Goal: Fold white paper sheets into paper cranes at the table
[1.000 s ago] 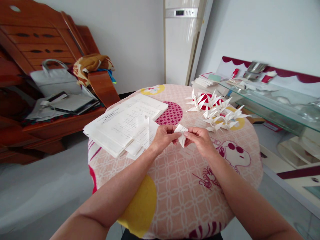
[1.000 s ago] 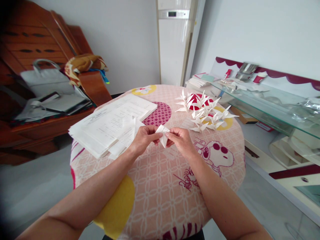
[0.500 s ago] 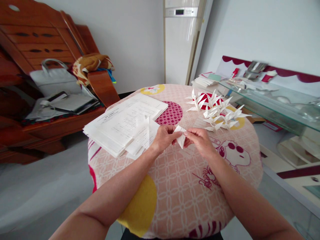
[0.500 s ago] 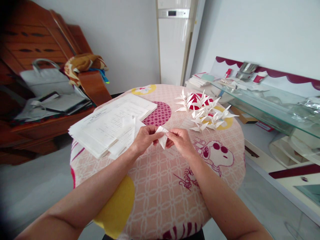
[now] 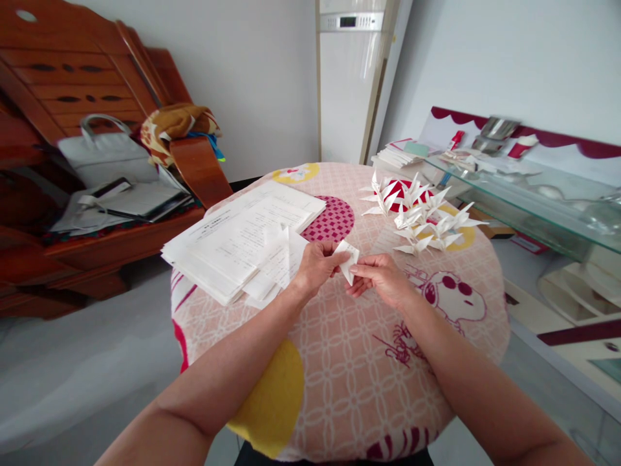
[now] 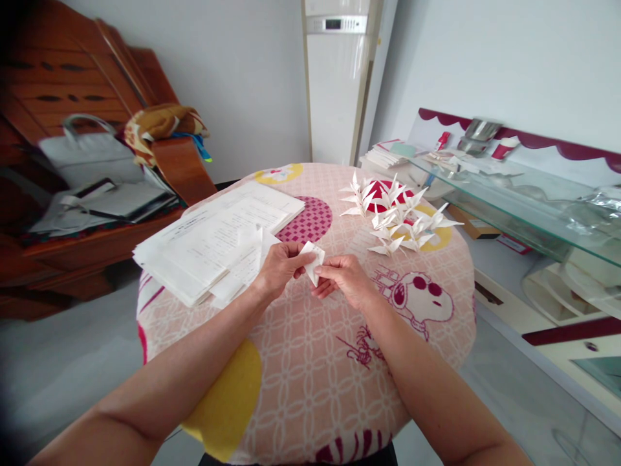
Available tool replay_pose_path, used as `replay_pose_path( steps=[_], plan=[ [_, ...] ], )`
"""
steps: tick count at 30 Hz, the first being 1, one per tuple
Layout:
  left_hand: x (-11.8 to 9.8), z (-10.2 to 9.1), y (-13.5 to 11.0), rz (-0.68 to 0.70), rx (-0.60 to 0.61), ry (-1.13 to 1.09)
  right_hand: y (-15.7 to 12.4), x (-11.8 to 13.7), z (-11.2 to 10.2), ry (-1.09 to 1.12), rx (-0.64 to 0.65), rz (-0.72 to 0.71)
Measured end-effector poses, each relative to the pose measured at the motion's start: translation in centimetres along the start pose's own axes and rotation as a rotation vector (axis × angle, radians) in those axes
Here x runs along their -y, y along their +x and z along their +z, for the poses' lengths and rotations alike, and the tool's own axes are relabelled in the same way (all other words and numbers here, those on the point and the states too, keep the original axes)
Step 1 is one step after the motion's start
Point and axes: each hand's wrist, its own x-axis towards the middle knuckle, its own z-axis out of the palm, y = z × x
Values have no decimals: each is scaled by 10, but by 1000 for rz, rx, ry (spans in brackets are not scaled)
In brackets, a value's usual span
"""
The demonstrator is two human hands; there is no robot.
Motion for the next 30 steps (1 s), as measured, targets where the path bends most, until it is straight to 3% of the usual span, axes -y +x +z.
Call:
replay_pose_path(
  steps=[10,22,30],
  plan=[
    [0,-4,4,16,-13,-111,2,-5,2,66,45,-60],
    [0,-1,2,0,-30,-97,1,-4,5,23,-29,-34],
    [-1,-4,5,-1,-78,-92,1,-7,5,54,-9,-47]
  ],
)
